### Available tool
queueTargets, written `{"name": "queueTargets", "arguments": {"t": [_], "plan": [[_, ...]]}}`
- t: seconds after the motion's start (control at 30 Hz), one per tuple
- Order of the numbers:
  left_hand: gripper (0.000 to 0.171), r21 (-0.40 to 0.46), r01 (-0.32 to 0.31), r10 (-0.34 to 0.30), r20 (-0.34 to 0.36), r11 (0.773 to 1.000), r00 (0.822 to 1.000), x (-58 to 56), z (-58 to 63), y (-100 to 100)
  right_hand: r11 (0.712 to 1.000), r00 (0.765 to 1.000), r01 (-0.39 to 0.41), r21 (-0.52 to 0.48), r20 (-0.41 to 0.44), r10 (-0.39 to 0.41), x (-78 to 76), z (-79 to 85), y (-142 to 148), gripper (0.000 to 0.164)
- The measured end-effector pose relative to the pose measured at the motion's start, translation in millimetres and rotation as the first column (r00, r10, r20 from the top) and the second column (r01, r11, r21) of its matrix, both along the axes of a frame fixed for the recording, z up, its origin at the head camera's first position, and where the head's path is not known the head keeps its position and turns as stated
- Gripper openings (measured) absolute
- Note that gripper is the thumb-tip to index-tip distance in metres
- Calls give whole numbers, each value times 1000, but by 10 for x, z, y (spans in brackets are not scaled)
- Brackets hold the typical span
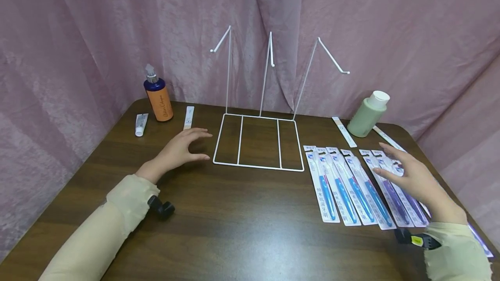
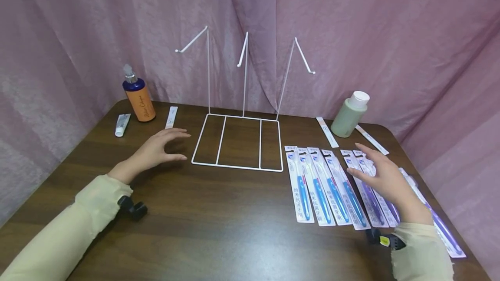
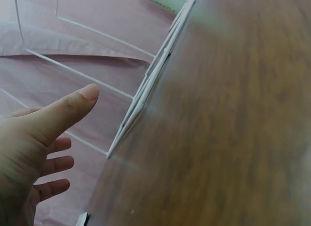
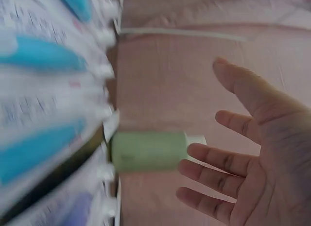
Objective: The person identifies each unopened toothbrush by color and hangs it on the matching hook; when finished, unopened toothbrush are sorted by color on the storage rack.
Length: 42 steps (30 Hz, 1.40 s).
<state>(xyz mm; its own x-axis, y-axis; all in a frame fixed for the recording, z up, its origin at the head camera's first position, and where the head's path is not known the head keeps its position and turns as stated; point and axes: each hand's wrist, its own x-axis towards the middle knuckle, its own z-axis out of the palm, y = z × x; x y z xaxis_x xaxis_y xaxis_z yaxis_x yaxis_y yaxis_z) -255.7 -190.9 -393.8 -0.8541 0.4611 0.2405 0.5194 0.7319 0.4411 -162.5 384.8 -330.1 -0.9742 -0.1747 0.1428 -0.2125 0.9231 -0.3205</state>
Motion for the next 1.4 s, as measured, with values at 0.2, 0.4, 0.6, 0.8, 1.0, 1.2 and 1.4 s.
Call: {"name": "queueTargets", "arguments": {"t": [0.2,0.4,0.6,0.8,1.0,1.2,1.4], "plan": [[60,21,45,-45,15,999,999,-65,-59,101,998,999,47,-46,10,-47,66,5,324,80],[56,16,53,-54,58,998,997,-107,-95,136,991,992,111,-70,74,-106,89,-44,587,77],[56,3,54,-54,76,999,996,-140,-149,145,975,981,183,-128,85,-173,171,-138,867,75],[53,10,68,-69,39,998,997,-163,-221,134,956,978,198,-217,101,-180,225,-243,1107,69],[48,8,77,-77,5,997,997,-160,-279,88,962,975,217,-163,87,-205,203,-303,1265,67],[47,-6,89,-89,4,996,996,-163,-299,81,953,953,278,-117,155,-259,249,-376,1408,67],[48,8,112,-112,5,994,994,-165,-308,120,955,941,298,3,167,-294,322,-462,1528,56]]}}
